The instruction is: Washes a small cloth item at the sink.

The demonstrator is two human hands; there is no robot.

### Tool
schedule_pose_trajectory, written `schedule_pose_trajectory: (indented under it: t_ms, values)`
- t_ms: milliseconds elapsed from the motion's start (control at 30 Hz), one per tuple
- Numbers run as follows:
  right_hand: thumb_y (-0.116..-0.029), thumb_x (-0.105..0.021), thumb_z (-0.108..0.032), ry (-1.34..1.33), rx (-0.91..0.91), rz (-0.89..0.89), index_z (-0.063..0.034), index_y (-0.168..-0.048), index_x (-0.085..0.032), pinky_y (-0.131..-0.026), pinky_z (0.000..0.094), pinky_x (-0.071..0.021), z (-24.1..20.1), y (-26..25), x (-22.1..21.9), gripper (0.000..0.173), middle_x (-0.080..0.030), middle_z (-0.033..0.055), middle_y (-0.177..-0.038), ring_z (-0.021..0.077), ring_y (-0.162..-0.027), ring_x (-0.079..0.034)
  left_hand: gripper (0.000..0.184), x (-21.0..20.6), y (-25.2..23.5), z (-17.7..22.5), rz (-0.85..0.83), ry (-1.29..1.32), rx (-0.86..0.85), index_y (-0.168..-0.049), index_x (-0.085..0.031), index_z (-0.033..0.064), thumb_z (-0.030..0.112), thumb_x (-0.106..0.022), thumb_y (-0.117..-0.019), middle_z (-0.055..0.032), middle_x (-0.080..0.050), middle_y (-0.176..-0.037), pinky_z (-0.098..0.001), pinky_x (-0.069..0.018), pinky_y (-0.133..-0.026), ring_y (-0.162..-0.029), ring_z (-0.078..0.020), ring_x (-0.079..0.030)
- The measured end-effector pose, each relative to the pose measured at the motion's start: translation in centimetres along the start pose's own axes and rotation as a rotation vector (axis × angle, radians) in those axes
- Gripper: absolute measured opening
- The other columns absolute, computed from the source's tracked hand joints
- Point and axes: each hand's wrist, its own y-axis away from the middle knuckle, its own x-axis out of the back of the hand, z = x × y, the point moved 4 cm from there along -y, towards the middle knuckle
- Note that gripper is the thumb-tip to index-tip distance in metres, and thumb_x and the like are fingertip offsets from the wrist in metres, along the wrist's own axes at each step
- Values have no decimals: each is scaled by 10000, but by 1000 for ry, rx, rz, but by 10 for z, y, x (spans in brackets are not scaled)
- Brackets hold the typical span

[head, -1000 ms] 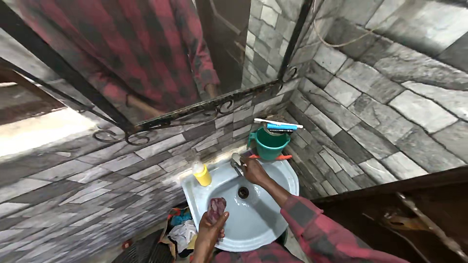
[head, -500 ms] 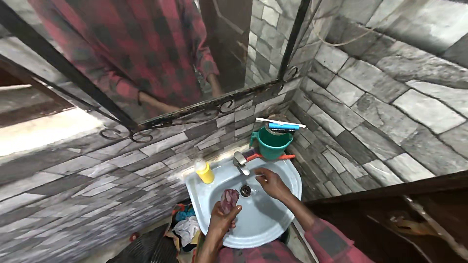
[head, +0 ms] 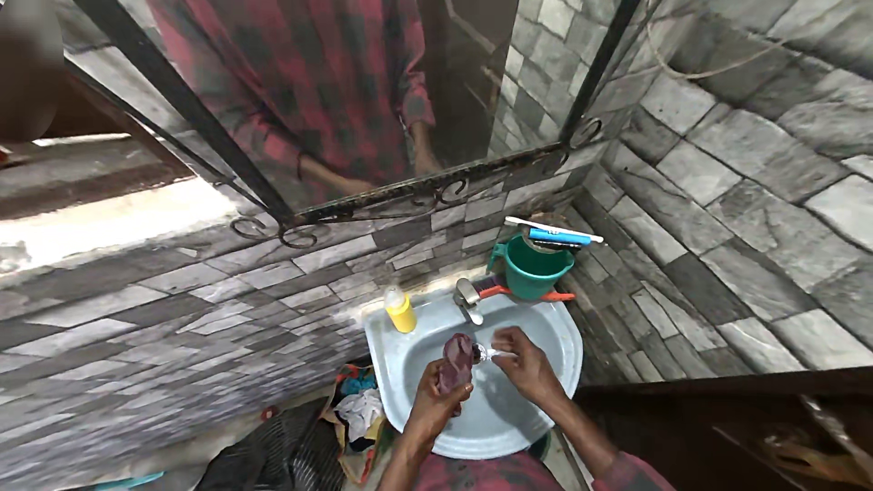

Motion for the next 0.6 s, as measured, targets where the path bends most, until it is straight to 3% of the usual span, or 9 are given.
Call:
schedule_pose_trajectory:
  t_ms: [33, 67, 100, 233, 300, 433, 467, 500, 600]
  values:
    - [-903, -725, -83, -30, 23, 5, -51, -1431, -524, -973, 457, -571, 1, 0, -4, 566, -466, 234, -1486, 320, -1215, -628, 683, -1, -1, -1, -5, -3, -10, -1431, -422, 0, 92, -777, -855, -169, -629, -1199, -330, -596, -733, -912, -197, -681]
    - [-897, -723, -85, -52, 35, 4, -68, -1496, -469, -1009, 459, -545, 1, 1, -7, 651, -350, 248, -1577, 346, -1282, -576, 677, -1, -1, -2, -6, -1, -21, -1441, -419, 0, 86, -764, -864, -178, -610, -1244, -340, -597, -757, -949, -205, -676]
    - [-927, -707, -127, -76, 40, -5, -69, -1513, -453, -1035, 454, -530, 2, 1, -11, 642, -342, 242, -1590, 345, -1306, -561, 667, -2, -1, -2, -6, 5, -31, -1448, -414, -3, 80, -749, -877, -183, -601, -1267, -346, -600, -766, -963, -211, -678]
    - [-1050, -559, -304, -195, -23, -151, -35, -1426, -522, -978, 398, -558, -2, 7, -25, 463, -641, 144, -1326, 216, -1137, -672, 614, -4, 2, 0, -10, 17, -57, -1454, -422, 3, 47, -700, -908, -174, -611, -1267, -342, -602, -755, -955, -206, -682]
    - [-1050, -563, -328, -217, -33, -199, -30, -1436, -500, -963, 383, -565, -7, 11, -30, 492, -672, 134, -1266, 194, -1090, -692, 595, -5, 2, 2, -23, 24, -85, -1445, -432, 1, 19, -677, -903, -163, -612, -1254, -329, -597, -734, -947, -192, -677]
    - [-957, -716, -342, -236, -73, -183, -42, -1433, -473, -905, 352, -601, -9, 15, -33, 612, -707, 110, -1171, 169, -983, -729, 621, -5, 4, 3, -78, 5, -153, -1457, -436, -4, 14, -647, -873, -141, -586, -1314, -313, -580, -812, -1067, -176, -641]
    - [-938, -742, -328, -251, -80, -168, -39, -1430, -472, -894, 352, -604, -6, 14, -33, 632, -711, 106, -1152, 168, -963, -732, 623, -6, 5, 4, -92, -2, -158, -1461, -434, 1, 18, -640, -873, -134, -583, -1329, -306, -581, -784, -1057, -169, -645]
    - [-930, -754, -308, -275, -81, -156, -34, -1425, -474, -890, 354, -604, -3, 13, -33, 631, -715, 102, -1129, 167, -949, -732, 621, -7, 6, 6, -104, -6, -160, -1466, -434, 10, 24, -632, -877, -124, -585, -1338, -295, -578, -726, -1022, -158, -652]
    - [-952, -712, -216, -390, -60, -133, -24, -1392, -509, -895, 367, -595, 5, 11, -33, 521, -724, 101, -1096, 178, -957, -723, 603, -5, 8, 7, -142, 9, -176, -1498, -423, 22, 48, -589, -918, -118, -590, -1375, -290, -565, -720, -1040, -153, -648]
